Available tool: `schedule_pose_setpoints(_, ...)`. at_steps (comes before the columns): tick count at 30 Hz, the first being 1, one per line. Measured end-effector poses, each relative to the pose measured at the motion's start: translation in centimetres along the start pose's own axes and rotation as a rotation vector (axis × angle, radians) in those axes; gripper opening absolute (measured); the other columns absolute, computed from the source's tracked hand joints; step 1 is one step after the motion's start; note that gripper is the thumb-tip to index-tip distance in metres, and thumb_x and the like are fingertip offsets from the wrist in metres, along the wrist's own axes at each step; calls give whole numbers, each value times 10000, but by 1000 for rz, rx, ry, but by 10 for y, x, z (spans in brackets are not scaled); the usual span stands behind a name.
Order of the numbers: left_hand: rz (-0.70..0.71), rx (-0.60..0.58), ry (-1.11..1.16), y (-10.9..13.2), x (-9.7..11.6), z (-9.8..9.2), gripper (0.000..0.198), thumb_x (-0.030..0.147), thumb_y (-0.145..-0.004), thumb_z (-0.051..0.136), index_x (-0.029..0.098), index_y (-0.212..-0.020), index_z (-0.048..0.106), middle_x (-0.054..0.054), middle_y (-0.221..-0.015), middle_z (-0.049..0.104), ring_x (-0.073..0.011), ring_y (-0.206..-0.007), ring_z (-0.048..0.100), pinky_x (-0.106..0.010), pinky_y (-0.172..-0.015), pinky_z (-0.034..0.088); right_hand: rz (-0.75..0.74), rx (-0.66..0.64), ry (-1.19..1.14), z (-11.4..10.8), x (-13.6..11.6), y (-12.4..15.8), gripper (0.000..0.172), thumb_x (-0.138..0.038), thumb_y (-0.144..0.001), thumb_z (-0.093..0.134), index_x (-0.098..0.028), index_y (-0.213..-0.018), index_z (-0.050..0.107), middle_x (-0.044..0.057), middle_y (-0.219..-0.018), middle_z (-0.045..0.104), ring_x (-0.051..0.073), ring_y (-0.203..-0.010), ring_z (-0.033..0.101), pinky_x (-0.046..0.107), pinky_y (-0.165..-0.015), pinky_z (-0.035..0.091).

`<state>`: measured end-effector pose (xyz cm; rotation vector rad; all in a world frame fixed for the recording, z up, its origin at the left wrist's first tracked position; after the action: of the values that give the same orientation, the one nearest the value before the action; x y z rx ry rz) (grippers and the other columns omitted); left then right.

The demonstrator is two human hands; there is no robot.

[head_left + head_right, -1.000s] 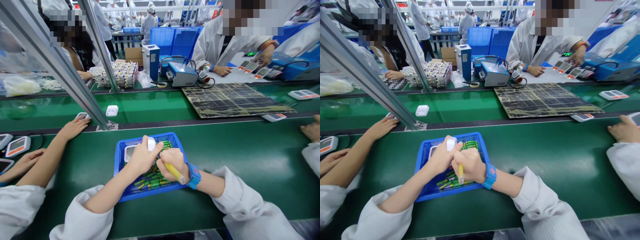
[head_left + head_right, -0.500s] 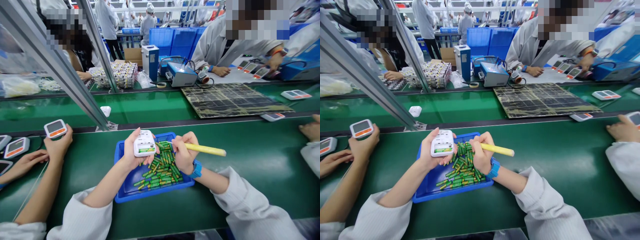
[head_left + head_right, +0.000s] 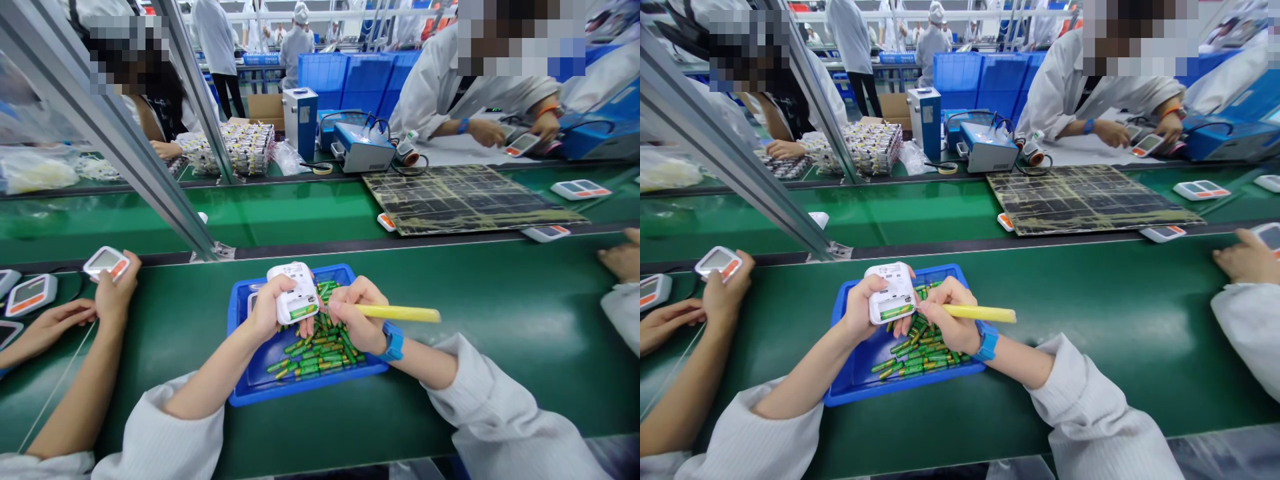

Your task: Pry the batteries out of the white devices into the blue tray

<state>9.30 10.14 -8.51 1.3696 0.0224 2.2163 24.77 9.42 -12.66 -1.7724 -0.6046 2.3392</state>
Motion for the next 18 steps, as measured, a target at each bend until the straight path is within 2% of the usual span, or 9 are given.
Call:
schedule_pose_setpoints(6, -19, -37, -56, 1, -2, -1, 523, 399, -615, 439, 54, -970, 608, -103, -541, 630, -250, -395, 589, -299, -345, 424, -66, -38, 153, -2, -2, 3, 263, -243, -806, 615, -230, -652, 401, -60, -532, 467, 107, -450, 384, 268, -480, 321)
schedule_pose_setpoints(8, -14, -50, -47, 1, -1, 0, 513, 387, -594, 449, 69, -971, 590, -96, -560, 637, -258, -397, 596, -307, -342, 430, -28, -48, 165, -1, -3, 3, 269, -261, -798, 608, -232, -647, 388, -60, -516, 465, 111, -450, 399, 270, -481, 335)
schedule_pose_setpoints(10, 3, -48, -32, 1, 0, 0, 502, 378, -568, 455, 90, -965, 563, -87, -577, 641, -269, -391, 598, -314, -327, 426, 76, -52, 85, 2, -4, 0, 275, -267, -795, 611, -232, -656, 376, -69, -491, 473, 107, -438, 411, 257, -473, 345)
schedule_pose_setpoints(13, 59, -1, -22, 1, 2, 2, 456, 357, -541, 463, 133, -935, 503, -66, -577, 638, -281, -384, 597, -324, -323, 428, 312, -57, -141, 8, -6, -12, 253, -239, -798, 587, -235, -693, 356, -96, -419, 478, 93, -359, 391, 209, -398, 296)
schedule_pose_setpoints(18, 160, 50, -77, 1, -2, 3, 365, 342, -571, 483, 167, -887, 437, -22, -523, 592, -239, -391, 583, -308, -395, 447, 619, -111, -403, 10, -10, -34, 260, -197, -732, 568, -238, -702, 313, -124, -341, 428, 69, -287, 273, 159, -325, 250)
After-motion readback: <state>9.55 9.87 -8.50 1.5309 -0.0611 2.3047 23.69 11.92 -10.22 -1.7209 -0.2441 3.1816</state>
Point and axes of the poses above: each hand's wrist, its own y-axis away from the middle knuckle, its own z-axis out of the palm, x = y × z, the point moved 1 cm from there along -y, towards the middle knuckle
